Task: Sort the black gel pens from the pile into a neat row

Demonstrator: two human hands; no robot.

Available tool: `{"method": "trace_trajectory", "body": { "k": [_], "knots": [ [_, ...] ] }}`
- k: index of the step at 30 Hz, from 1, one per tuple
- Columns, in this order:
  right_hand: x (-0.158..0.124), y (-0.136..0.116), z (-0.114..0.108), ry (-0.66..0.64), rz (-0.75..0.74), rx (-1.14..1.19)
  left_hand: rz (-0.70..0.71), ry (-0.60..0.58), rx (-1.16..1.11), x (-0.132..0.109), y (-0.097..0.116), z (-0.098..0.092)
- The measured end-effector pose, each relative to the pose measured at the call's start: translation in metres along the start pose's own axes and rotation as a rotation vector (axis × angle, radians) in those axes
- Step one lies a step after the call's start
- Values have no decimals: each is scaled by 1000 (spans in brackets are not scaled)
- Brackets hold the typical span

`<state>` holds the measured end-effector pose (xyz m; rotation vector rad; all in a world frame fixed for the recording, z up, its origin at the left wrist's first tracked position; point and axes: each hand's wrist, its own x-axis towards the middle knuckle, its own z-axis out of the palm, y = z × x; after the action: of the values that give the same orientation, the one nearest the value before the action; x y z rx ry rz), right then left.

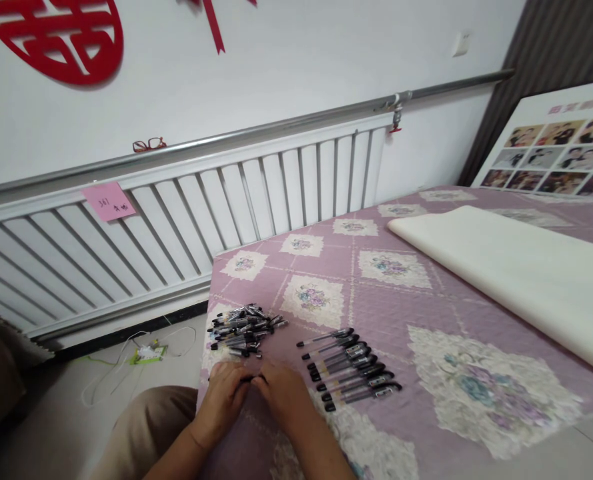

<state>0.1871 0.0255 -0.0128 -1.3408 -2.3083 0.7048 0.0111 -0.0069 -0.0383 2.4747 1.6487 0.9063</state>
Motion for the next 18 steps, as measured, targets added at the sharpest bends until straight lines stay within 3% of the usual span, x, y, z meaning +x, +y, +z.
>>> {"method": "trace_trajectory", "body": {
  "k": [6,14,18],
  "knots": [
    [-2,3,2,79,-5,116,-19,-27,-17,0,-1,1],
    [-1,0,-1,6,5,16,-12,-24,-8,1,0,0],
    [-2,0,0,45,-16,80,-11,-11,-11,1,0,0]
  ]
}}
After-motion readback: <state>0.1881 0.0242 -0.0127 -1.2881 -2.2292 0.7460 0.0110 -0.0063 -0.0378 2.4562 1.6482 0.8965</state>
